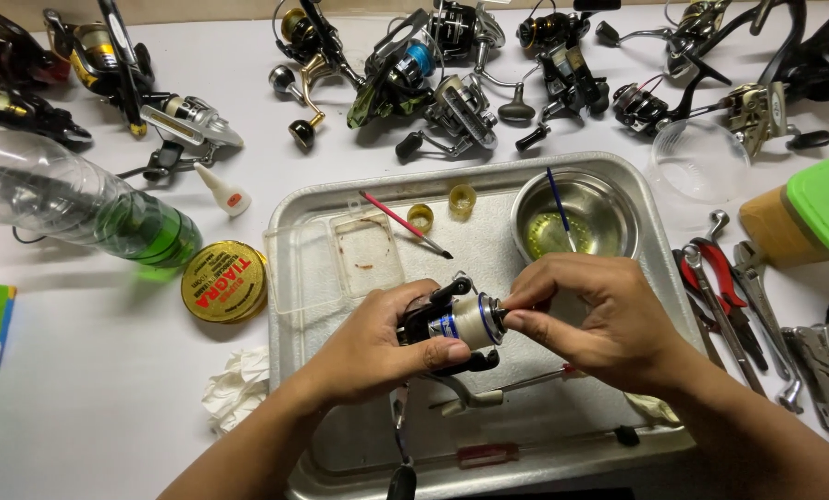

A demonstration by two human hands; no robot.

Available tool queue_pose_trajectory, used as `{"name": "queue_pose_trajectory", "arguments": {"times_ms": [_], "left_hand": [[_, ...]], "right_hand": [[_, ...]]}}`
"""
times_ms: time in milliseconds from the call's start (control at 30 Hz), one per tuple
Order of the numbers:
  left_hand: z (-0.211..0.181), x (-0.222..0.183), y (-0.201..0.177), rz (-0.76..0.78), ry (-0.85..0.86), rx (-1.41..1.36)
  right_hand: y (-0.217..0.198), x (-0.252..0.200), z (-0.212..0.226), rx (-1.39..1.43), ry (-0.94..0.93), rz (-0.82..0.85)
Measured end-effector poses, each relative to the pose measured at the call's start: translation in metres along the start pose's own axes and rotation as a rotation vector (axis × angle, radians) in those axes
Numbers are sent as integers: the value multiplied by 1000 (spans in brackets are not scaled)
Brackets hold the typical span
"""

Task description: Final assembly of a fishing reel including attaching the rotor, handle, and spool using a screwdriver.

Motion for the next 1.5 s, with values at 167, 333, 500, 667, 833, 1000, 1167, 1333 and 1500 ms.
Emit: {"name": "queue_pose_trajectory", "arguments": {"times_ms": [167, 333, 500, 667, 833, 1000, 1167, 1333, 1500], "left_hand": [[0, -1, 3, 11, 15, 37], [3, 0, 2, 10, 26, -18], [12, 1, 2, 2, 21, -250], [9, 1, 3, 18, 4, -246], [2, 0, 2, 30, 50, -25], [3, -1, 3, 46, 64, -71], [10, -1, 2, 47, 44, -190], [13, -5, 3, 42, 16, -345], [4, -4, 2, 71, 96, -229]], "right_hand": [[1, -6, -8, 67, 94, 8], [6, -8, -20, 243, 255, 0], [-4, -3, 18, -265, -464, -24], [-1, -4, 18, -318, -523, -34], [6, -5, 19, -261, -391, -66], [7, -2, 11, -161, -202, -37], [1, -5, 29, -304, -525, -76], [1, -5, 29, -329, -567, -47], [6, -6, 23, -241, -406, -110]]}}
Point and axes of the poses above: each hand's wrist, its own x-axis towards the middle knuckle, its own y-axis out of the palm, z = x × y, the point moved 5 cm from there along x, towards the middle knuckle, and after that the axes turned 6 degrees about y, right-handed, at the moved point
